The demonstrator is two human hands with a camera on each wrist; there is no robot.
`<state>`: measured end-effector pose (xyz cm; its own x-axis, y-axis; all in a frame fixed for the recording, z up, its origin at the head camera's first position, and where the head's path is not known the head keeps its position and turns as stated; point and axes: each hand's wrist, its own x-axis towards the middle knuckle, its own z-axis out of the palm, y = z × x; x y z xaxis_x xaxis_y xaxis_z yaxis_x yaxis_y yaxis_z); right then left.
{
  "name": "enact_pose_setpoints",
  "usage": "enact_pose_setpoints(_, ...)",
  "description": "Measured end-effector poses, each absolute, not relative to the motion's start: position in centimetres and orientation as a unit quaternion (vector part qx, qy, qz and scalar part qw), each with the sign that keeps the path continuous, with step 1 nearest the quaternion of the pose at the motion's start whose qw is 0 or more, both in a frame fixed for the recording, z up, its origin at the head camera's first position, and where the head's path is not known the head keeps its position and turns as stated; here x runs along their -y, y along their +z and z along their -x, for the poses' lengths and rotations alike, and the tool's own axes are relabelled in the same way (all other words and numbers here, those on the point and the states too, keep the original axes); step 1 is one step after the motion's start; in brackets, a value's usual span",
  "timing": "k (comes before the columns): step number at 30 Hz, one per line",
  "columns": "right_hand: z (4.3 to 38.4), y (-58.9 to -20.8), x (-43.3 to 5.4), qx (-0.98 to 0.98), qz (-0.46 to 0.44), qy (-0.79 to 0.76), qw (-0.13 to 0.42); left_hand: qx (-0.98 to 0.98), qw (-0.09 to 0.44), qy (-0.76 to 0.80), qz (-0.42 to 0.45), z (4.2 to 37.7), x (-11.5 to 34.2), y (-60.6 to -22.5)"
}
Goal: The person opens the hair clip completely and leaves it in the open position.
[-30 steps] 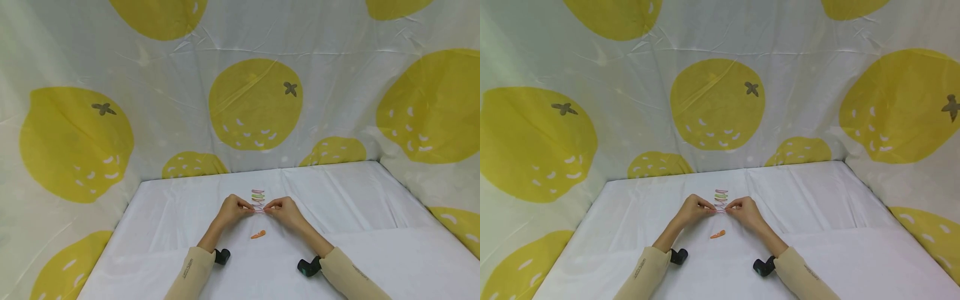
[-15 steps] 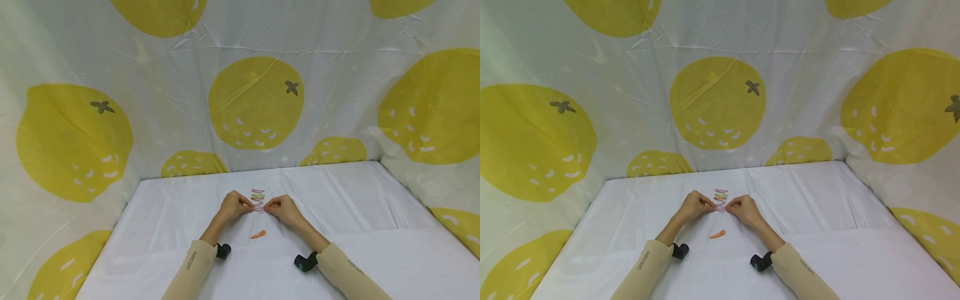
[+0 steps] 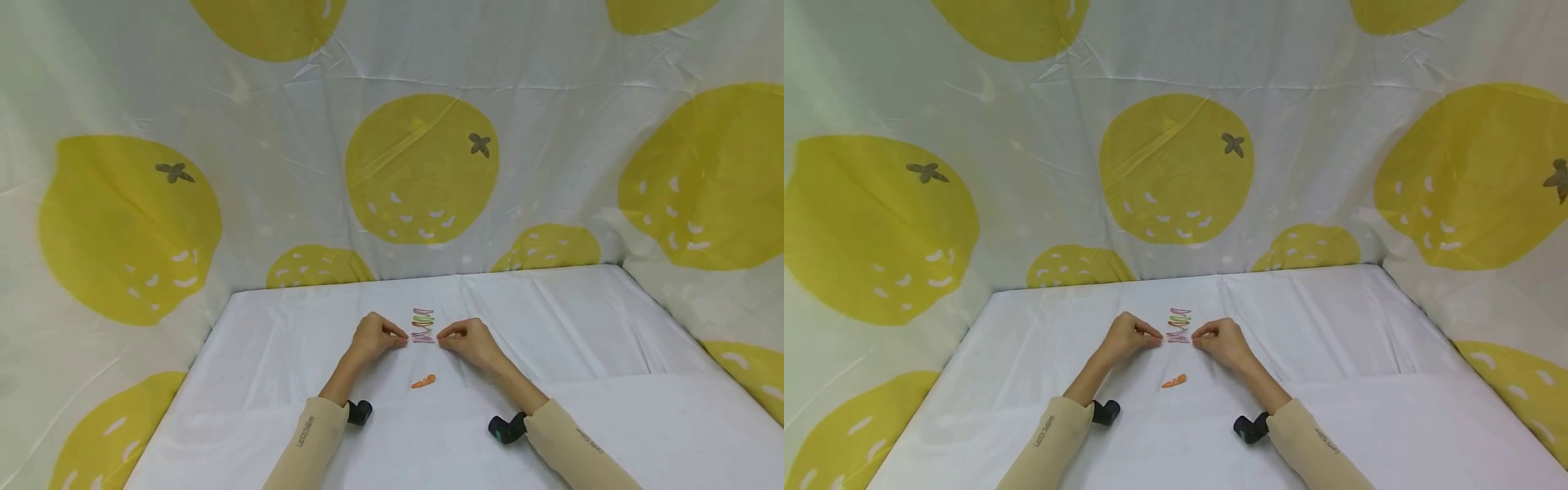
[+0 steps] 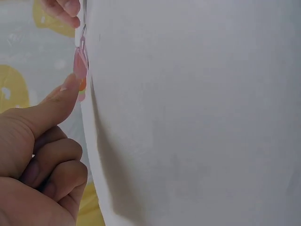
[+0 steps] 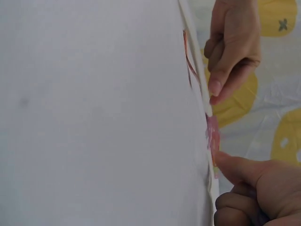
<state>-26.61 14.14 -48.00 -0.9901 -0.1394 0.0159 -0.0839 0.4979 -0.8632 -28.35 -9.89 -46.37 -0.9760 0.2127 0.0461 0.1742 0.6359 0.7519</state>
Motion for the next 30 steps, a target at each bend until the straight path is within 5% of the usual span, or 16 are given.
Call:
enact_pose_setpoints(19, 21.0, -47.2, -15.6, -0.815, 0.137, -0.544, 0.145, -0.841, 0.125, 0.502, -0.158, 23.3, 11.5, -45.0)
enact_pose_setpoints(30, 20.6, -48.3, -14.9, -0.83, 0.22, -0.502, 0.102, -0.851, 0.135, 0.478, -0.169, 22.7, 11.1, -46.0)
